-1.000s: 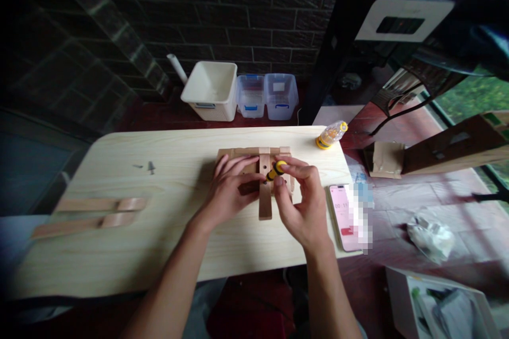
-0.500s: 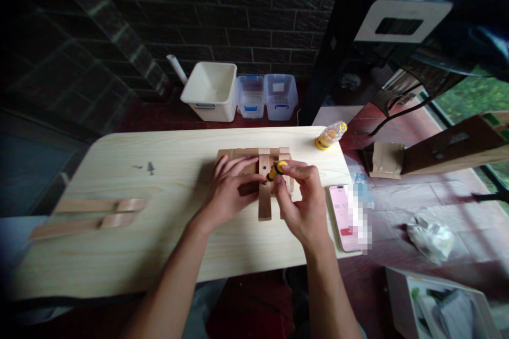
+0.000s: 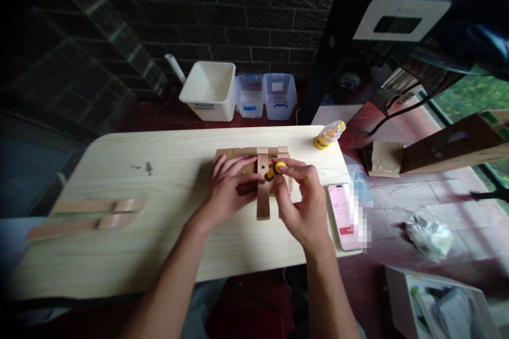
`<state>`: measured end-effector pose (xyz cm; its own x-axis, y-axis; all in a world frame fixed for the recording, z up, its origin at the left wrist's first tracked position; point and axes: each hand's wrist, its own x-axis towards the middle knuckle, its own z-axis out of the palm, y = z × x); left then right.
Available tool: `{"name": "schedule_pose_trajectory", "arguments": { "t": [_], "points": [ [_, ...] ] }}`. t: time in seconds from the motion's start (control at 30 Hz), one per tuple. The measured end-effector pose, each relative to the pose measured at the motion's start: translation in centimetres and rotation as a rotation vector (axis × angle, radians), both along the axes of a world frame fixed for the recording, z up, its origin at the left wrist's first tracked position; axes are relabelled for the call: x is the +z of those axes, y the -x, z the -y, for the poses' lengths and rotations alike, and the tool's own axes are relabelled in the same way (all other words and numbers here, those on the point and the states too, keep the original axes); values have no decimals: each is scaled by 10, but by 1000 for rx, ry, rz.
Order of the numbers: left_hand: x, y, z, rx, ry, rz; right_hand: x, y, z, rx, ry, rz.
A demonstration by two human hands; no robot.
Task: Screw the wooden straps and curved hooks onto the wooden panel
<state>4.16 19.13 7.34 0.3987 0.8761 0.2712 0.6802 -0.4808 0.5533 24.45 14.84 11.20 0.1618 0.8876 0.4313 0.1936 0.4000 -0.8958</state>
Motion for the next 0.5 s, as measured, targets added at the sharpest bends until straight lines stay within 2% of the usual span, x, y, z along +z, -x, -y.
{"name": "schedule_pose_trajectory", "arguments": {
  "t": [0.23, 0.5],
  "points": [
    [1, 1, 0, -2, 7, -4, -3, -1, -1, -17, -5, 13],
    [2, 0, -1, 2, 6, -9, 3, 1, 0, 18, -25, -17]
  ]
}}
